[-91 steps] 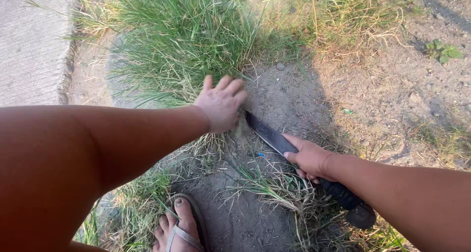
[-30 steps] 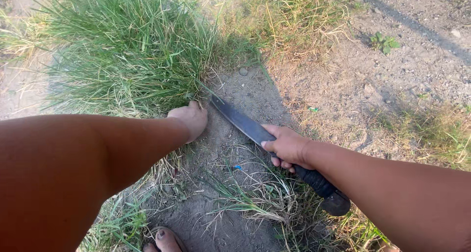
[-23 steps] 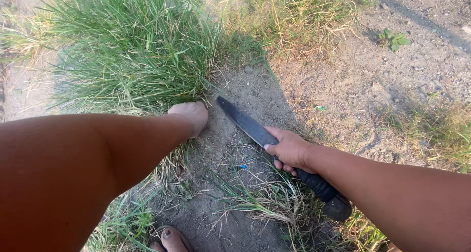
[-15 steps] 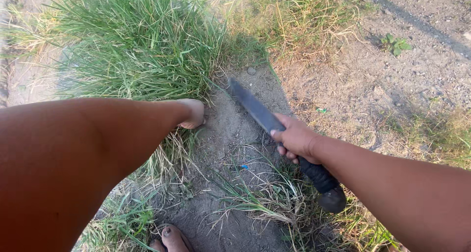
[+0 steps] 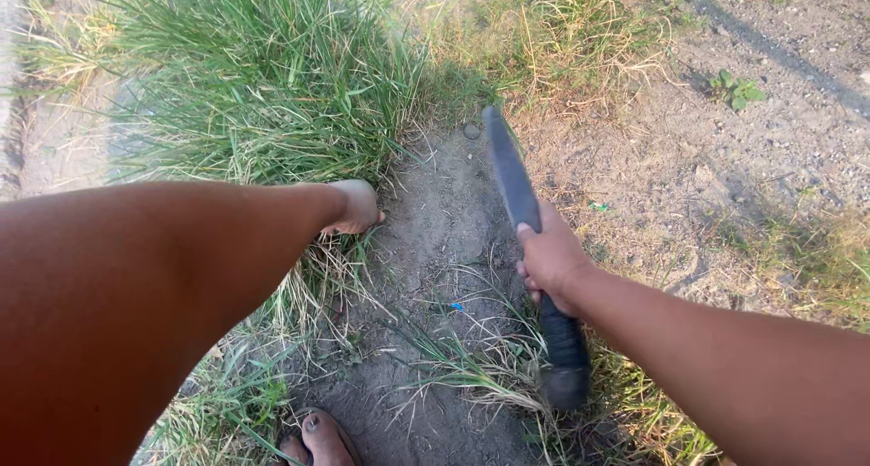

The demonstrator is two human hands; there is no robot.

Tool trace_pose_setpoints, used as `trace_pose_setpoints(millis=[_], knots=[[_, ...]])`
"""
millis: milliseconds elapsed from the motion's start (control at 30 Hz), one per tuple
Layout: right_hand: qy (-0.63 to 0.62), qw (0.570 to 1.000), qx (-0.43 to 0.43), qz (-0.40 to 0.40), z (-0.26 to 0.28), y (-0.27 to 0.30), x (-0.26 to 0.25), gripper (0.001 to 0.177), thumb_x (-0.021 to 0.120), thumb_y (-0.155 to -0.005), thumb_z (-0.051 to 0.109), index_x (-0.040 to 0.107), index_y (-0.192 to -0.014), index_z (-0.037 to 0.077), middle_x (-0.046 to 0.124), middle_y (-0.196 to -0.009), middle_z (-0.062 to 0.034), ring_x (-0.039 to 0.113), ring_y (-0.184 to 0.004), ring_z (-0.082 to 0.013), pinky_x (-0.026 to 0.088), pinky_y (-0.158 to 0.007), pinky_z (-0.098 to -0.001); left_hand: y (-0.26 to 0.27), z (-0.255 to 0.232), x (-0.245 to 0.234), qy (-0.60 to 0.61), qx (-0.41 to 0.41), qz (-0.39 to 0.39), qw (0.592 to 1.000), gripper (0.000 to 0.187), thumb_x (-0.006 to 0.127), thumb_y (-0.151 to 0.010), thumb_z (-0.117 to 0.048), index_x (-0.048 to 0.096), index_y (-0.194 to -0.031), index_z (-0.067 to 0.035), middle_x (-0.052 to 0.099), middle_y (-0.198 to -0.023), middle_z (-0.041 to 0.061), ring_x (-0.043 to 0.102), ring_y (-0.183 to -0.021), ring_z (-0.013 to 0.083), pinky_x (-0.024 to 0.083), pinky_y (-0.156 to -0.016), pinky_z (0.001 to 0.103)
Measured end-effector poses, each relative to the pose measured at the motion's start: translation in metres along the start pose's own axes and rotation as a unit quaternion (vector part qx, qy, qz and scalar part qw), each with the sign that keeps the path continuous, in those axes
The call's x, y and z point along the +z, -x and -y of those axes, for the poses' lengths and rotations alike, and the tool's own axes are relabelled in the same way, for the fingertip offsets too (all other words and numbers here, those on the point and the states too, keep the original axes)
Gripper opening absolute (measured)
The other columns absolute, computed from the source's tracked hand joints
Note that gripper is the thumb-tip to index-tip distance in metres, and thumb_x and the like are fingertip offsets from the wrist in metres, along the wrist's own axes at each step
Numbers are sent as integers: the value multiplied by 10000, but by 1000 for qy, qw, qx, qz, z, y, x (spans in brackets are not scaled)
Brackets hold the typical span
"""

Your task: The person uses a blade to cut and pull grass from the ground along a concrete edge.

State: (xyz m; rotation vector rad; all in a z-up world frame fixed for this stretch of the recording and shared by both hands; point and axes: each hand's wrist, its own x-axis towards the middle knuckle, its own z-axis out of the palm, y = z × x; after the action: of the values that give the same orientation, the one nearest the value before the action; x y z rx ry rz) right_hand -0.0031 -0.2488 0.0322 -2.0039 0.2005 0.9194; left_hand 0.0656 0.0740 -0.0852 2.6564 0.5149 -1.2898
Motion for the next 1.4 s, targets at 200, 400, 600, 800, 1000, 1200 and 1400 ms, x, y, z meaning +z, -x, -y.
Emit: trace_pose_setpoints(millis=[200,400,600,800,1000,1200,1400], knots=[[151,974,31,166,-13,24,23,625,418,-1064,212,179,-1621,362,519,-675,-23,404,-456,-100,399,-388,-266,84,-16,-10,15,23,-40,999,610,493,-1043,-490,572,-1420,-16,659,-1328,226,731,-1049,372,645,-832,444],[-112,989,-10,-94,0,-3,-1,466,423,-1091,236,339,-1548,207,479,-674,-42,405,-445,-116,393,-366,-295,91,-16,-9,37,17,-51,998,576,485,-1039,-494,554,-1443,-89,622,-1357,192,716,-1101,377,656,-844,451],[136,979,24,152,-28,10,37,598,450,-1040,227,252,-1569,424,512,-664,-40,427,-449,-126,412,-385,-298,79,-12,-9,48,23,-47,997,545,494,-1040,-466,575,-1440,-106,629,-1359,181,701,-1103,359,651,-843,444],[-93,986,-65,-122,-9,-29,-1,391,472,-1089,223,371,-1462,159,511,-701,-52,440,-442,-138,391,-365,-315,78,-13,-7,-14,27,-53,998,566,450,-1050,-502,566,-1412,-82,677,-1256,174,759,-978,345,658,-748,435],[127,977,24,169,-26,-3,33,563,449,-1055,222,247,-1556,381,539,-664,-70,442,-423,-130,419,-374,-310,83,-8,-3,-115,69,-119,984,442,507,-1029,-334,689,-1304,-40,719,-1140,193,756,-976,347,604,-791,418],[74,984,11,162,-23,-20,4,580,493,-1025,187,323,-1550,365,617,-664,-99,448,-394,-141,401,-358,-329,125,-22,14,-152,108,-173,967,465,534,-1014,-195,468,-1466,-108,430,-1482,198,687,-1129,356,607,-905,452],[96,984,-5,150,-28,-18,7,513,501,-1026,189,422,-1523,290,609,-664,-69,457,-394,-129,409,-354,-312,65,-24,24,-173,176,-253,935,705,619,-857,-33,388,-1510,-166,306,-1564,170,619,-1168,426,515,-983,507]])
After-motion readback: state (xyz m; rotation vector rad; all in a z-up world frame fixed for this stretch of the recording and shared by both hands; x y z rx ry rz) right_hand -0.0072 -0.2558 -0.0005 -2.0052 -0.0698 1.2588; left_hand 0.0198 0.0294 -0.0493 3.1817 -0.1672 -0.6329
